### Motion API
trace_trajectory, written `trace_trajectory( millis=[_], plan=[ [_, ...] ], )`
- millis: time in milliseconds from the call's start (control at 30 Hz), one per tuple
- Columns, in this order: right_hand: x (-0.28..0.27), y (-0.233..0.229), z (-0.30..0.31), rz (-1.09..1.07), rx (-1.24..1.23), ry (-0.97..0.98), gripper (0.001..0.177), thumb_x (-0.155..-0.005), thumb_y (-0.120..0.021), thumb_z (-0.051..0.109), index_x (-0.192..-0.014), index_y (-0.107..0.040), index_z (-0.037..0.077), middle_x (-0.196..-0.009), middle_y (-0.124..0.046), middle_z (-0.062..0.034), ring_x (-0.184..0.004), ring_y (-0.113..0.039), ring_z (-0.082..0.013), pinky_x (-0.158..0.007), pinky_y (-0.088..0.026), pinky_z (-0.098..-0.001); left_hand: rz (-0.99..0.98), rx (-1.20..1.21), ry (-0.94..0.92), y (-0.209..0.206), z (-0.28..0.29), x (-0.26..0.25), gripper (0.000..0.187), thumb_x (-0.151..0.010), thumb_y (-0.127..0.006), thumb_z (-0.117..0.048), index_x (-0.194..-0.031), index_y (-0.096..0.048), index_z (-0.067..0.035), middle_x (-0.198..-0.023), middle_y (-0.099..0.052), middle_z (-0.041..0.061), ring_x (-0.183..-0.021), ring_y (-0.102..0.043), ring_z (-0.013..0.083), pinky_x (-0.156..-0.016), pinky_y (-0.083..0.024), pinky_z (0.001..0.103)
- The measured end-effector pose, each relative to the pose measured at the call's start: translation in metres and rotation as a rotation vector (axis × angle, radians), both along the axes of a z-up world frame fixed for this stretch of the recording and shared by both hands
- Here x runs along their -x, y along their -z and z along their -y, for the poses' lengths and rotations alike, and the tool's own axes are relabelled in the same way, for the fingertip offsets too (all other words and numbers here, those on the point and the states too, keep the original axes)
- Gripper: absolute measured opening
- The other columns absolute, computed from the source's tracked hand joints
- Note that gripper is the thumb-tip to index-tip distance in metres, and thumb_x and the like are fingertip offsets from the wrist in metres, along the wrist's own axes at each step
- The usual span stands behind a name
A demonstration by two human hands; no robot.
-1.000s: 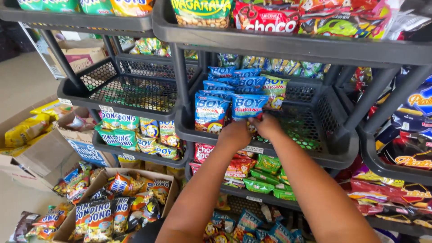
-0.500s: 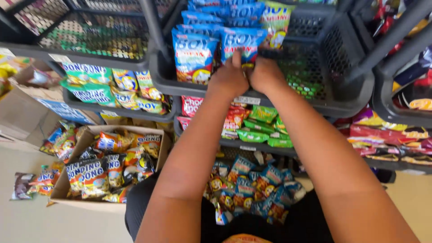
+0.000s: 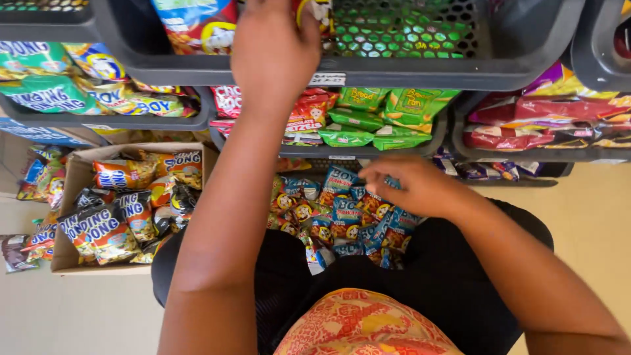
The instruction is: Organizing and stocking snack bags from floor boxes onto a plastic shelving unit in a store.
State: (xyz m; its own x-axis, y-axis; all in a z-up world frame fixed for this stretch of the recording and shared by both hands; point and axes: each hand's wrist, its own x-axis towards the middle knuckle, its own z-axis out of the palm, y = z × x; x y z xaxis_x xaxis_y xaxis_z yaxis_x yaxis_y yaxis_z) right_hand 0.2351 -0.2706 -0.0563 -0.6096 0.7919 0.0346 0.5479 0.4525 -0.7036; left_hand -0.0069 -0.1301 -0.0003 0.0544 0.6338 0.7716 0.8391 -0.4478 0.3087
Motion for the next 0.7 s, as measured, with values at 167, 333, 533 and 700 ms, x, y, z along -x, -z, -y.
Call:
trace_trajectory(
  millis=[167,333,533,700],
  plan=[
    [-0.053,0.134,-0.016,0.381,0.154,0.110,0.025,-0.097,-0.062,0.026,-0.113,-0.070,0.009,-0.107,-0.071,-0.0162,-0.098,-0.067,-0.0377,-0.084,-0.053,-0.0485,0.232,-0.226,0.165,0.011,0.046,-0.010,0.007,-0.103,-0.066,-0.007,-0.107,-0.063,-0.002,-0.099,-0.065,0.015,-0.085,-0.064,0.0337,-0.076,-0.052,0.044],
    [-0.086,0.129,-0.038,0.155,0.149,0.073,0.027,-0.094,-0.066,0.028,-0.111,-0.070,0.008,-0.104,-0.072,-0.0151,-0.100,-0.069,-0.0347,-0.087,-0.054,-0.0438,0.203,-0.349,0.370,0.135,0.089,-0.061,0.012,-0.086,-0.067,-0.003,-0.097,-0.061,-0.005,-0.084,-0.065,0.011,-0.070,-0.061,0.0289,-0.064,-0.048,0.041],
    [-0.124,0.108,-0.054,0.197,0.158,0.101,0.024,-0.092,-0.065,0.023,-0.111,-0.069,0.009,-0.106,-0.071,-0.0115,-0.101,-0.069,-0.0304,-0.087,-0.053,-0.0413,0.159,0.750,0.344,0.399,0.127,-0.098,0.024,-0.087,-0.068,-0.019,-0.107,-0.062,-0.007,-0.095,-0.069,0.019,-0.076,-0.066,0.0435,-0.064,-0.051,0.053],
    [-0.131,0.088,-0.050,0.077,0.202,0.234,0.024,-0.091,-0.063,0.017,-0.114,-0.067,0.010,-0.106,-0.071,-0.0088,-0.096,-0.071,-0.0226,-0.082,-0.055,-0.0371,-0.342,1.264,0.651,0.605,0.130,-0.107,0.023,-0.100,-0.063,-0.028,-0.095,-0.074,-0.009,-0.103,-0.075,0.018,-0.098,-0.070,0.0365,-0.090,-0.054,0.048]
  ],
)
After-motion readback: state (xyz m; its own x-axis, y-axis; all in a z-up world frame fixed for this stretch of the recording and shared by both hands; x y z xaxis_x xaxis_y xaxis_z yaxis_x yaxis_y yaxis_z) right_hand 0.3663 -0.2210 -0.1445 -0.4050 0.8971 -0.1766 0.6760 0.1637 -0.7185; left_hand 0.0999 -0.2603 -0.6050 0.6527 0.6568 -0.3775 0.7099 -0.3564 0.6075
